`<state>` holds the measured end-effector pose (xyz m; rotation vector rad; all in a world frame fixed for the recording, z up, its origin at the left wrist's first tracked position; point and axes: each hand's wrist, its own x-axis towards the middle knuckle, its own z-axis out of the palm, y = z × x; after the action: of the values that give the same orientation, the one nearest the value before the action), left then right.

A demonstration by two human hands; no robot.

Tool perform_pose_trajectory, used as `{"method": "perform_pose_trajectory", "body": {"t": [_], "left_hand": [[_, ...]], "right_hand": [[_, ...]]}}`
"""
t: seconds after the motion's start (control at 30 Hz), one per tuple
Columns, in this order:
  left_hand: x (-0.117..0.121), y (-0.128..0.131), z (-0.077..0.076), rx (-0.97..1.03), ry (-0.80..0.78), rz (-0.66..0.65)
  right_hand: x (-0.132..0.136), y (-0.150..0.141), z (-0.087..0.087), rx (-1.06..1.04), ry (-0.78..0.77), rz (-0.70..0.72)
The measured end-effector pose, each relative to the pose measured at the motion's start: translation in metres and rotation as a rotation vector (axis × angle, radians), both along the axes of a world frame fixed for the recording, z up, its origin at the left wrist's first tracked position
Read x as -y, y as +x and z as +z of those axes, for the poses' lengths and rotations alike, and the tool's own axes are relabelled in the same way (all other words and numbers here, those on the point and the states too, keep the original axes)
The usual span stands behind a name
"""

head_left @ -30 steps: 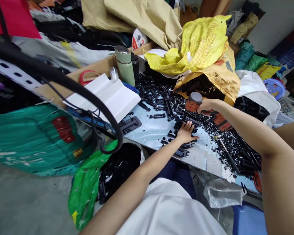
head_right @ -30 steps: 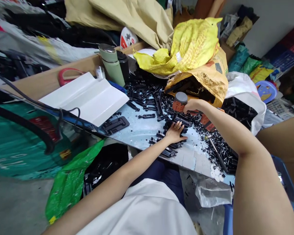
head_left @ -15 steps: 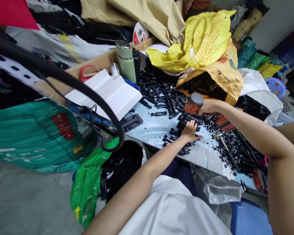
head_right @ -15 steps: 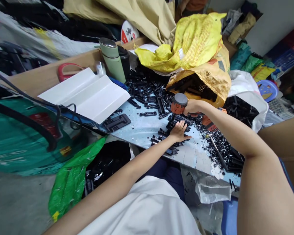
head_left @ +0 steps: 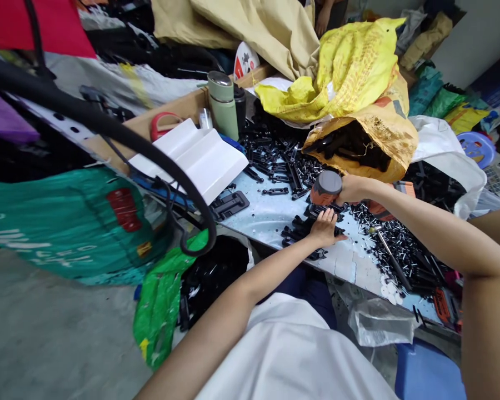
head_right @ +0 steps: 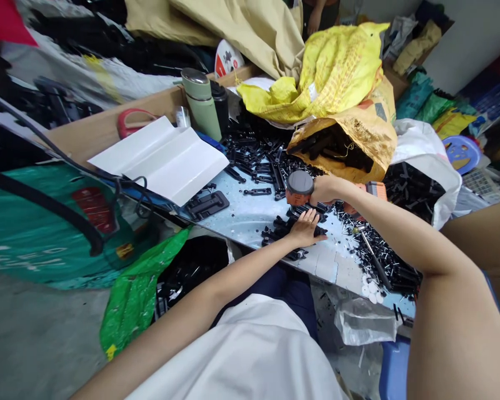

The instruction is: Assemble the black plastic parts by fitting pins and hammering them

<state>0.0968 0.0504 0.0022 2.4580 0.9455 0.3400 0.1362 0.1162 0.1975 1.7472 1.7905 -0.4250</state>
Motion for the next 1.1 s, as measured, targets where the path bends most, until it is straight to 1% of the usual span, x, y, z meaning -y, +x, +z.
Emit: {"method": "perform_pose_trajectory", "body": {"t": [0.1, 0.2, 0.33, 0.43, 0.53, 0.63, 0.73, 0.83, 0.97, 1.03, 1.1], "left_hand": [[0.016, -0.01, -0.005, 0.018, 0.016, -0.018], [0.023, -0.017, -0.006, 0.005, 0.004, -0.036], [0.021, -0.02, -0.002, 0.013, 0.009, -0.079], [0.021, -0.02, -0.001, 0.026, 0.035, -0.062], [0.022, -0.02, -0.003, 0.037, 0.06, -0.033], [0.022, -0.02, -0.005, 0.021, 0.019, -0.041], [0.021, -0.019, -0.003, 0.024, -0.007, -0.046], [0.02, -0.02, 0.003, 0.03, -0.015, -0.042], [0.026, -0.032, 0.011, 0.008, -0.078, -0.04], [0.031, -0.043, 0.011, 0.015, -0.082, -0.029], [0.037, -0.052, 0.008, 0.024, -0.056, -0.009]], "right_hand": [[0.01, 0.002, -0.002, 0.015, -0.043, 0.026], [0.014, 0.0, -0.005, 0.01, -0.081, 0.028], [0.022, -0.013, -0.003, 0.051, -0.095, 0.073], [0.03, -0.023, 0.003, 0.109, -0.067, 0.106], [0.036, -0.028, 0.006, 0.042, -0.065, 0.091], [0.037, -0.032, 0.002, -0.08, -0.093, 0.067], [0.036, -0.041, -0.004, -0.083, -0.127, 0.059], [0.038, -0.053, -0.004, -0.068, -0.128, 0.066], [0.048, -0.064, 0.003, 0.039, -0.082, 0.15], [0.053, -0.066, 0.007, 0.054, -0.109, 0.198], [0.055, -0.068, 0.008, 0.02, -0.148, 0.232]]}}
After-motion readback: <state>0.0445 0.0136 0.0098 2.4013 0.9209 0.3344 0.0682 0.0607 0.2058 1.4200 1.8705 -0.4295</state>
